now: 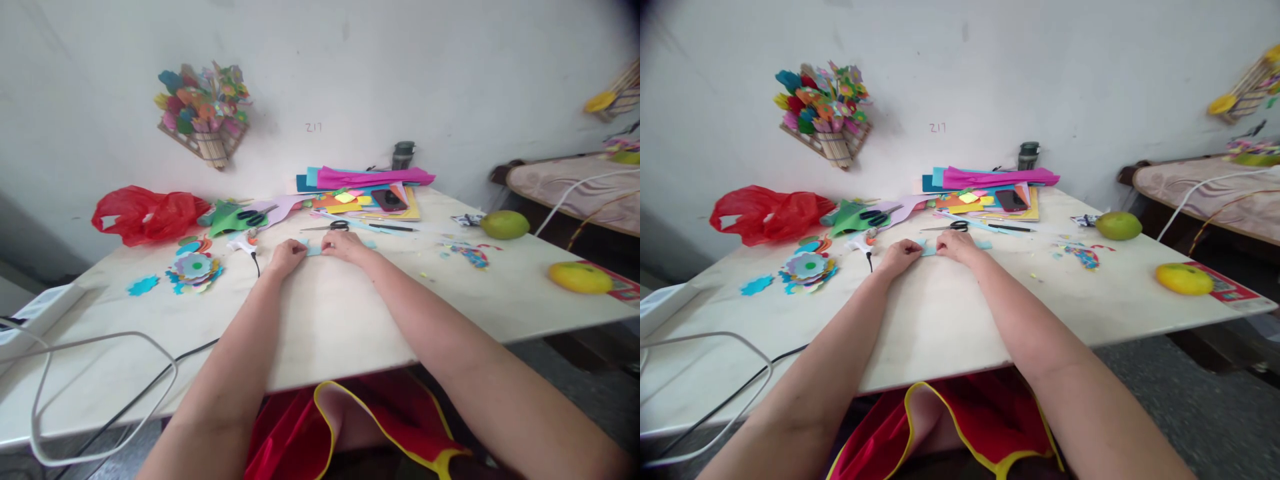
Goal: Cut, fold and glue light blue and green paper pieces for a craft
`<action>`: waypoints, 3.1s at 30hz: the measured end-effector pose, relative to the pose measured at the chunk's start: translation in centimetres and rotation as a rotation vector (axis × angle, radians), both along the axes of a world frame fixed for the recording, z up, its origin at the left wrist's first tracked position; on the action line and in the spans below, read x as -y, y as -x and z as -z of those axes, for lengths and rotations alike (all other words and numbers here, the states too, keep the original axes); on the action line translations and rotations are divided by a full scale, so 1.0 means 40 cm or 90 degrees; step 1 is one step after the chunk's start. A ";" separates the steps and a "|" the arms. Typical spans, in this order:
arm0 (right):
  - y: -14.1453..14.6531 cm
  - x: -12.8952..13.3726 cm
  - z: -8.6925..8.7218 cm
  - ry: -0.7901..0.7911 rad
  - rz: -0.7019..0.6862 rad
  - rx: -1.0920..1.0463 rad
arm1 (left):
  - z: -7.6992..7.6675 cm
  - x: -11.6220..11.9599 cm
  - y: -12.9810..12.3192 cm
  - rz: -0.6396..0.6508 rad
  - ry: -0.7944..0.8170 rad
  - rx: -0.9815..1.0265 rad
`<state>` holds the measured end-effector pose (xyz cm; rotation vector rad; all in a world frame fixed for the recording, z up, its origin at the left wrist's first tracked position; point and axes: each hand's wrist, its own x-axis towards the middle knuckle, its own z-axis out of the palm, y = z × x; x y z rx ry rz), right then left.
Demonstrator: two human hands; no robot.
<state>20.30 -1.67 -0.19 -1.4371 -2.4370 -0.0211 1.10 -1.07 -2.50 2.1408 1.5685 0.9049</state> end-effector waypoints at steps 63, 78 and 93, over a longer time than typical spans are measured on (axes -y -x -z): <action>0.063 -0.006 -0.001 0.127 0.175 -0.043 | 0.000 -0.034 0.022 0.000 -0.068 -0.168; 0.065 -0.012 0.011 0.104 0.167 -0.028 | -0.003 -0.015 0.023 -0.104 -0.024 -0.195; 0.085 -0.025 -0.002 0.166 0.225 -0.014 | -0.012 0.009 0.004 -0.207 -0.164 -0.196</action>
